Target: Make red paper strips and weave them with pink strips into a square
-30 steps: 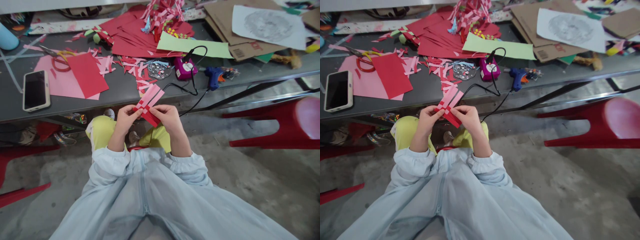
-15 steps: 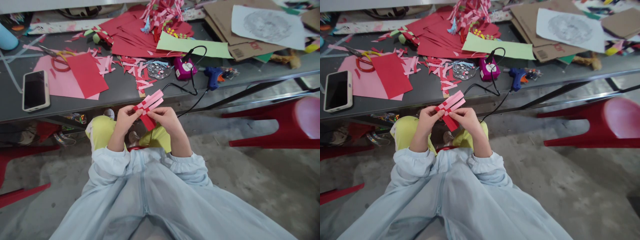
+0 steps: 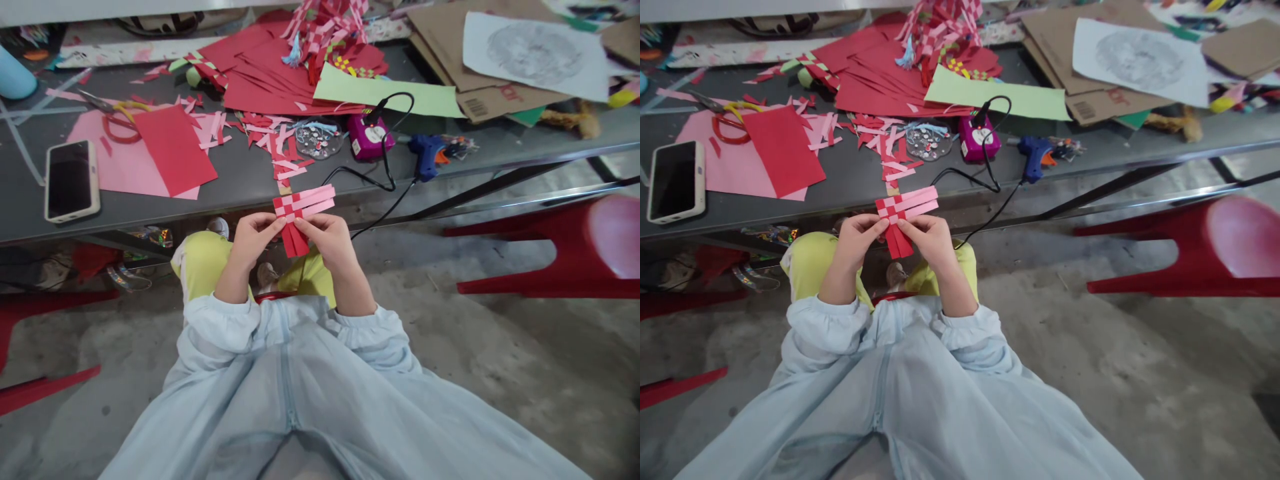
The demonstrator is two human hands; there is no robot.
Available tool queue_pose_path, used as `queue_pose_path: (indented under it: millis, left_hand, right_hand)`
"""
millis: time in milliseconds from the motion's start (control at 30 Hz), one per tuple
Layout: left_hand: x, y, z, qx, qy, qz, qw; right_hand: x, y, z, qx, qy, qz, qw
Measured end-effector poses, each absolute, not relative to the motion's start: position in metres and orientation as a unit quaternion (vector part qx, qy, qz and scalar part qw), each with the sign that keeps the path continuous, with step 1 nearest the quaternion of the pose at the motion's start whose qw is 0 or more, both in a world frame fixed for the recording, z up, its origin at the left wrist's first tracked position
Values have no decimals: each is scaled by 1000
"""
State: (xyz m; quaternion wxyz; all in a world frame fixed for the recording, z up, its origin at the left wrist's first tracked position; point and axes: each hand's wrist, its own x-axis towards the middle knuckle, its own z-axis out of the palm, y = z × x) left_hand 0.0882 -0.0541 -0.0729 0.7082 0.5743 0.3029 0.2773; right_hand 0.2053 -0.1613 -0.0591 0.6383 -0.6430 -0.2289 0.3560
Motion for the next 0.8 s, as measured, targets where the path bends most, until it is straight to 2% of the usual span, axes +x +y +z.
queue_pose_path:
  millis: [467,800]
  left_hand:
    - [88,-56,-71,571,306,285,706]
    - [87,-56,-72,581,296,260,712]
  right_hand:
    - [201,-161,-63,-616,-220,381,653]
    - [207,-159,-69,-570,-113,409,704]
